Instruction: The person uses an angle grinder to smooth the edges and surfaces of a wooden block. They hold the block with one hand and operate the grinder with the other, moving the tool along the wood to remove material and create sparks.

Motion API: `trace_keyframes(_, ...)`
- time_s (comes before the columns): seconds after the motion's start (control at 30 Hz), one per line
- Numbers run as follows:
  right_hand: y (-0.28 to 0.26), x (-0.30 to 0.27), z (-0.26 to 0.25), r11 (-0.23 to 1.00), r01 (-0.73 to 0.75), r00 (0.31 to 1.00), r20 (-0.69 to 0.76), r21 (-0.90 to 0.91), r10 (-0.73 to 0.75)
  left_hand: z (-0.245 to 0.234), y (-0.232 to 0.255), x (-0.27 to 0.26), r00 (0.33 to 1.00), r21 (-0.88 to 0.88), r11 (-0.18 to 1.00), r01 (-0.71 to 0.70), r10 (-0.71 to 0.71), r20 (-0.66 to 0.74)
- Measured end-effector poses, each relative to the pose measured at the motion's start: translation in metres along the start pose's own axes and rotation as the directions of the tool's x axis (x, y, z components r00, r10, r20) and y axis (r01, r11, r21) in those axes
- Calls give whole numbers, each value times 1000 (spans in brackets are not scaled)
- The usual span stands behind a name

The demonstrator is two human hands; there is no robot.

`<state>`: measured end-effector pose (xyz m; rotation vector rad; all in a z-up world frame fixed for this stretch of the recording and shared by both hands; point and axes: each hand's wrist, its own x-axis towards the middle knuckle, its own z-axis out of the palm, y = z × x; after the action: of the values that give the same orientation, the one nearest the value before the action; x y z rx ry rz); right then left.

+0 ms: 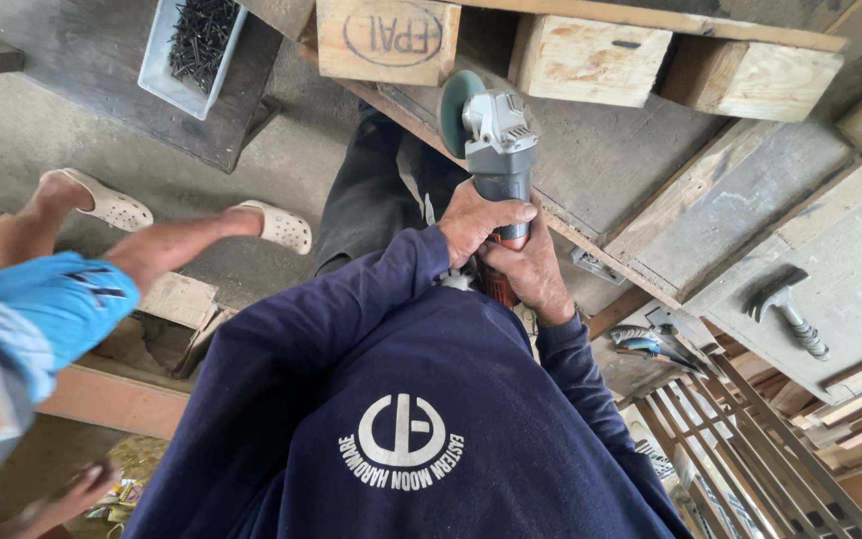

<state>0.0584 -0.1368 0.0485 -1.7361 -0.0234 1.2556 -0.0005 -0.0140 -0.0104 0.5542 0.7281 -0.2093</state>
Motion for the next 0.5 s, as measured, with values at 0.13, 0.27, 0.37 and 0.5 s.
trace_keyframes(0.13,0,0,-1,998,43,999,-14,-39,-43,3,2,0,1000,-18,1000,4,-4,-31)
trace_keyframes(0.27,-2,5,1,994,92,996,26,-63,-90,-2,4,-6,1000,1,1000,-2,2,-30)
trace_keyframes(0.37,-12,12,0,994,7,1000,20,-111,-5,-2,12,1,999,-9,1000,-27,27,-23)
trace_keyframes(0.5,-31,19,-8,983,-22,1000,13,-182,24,2,26,14,999,-26,999,-41,41,-19)
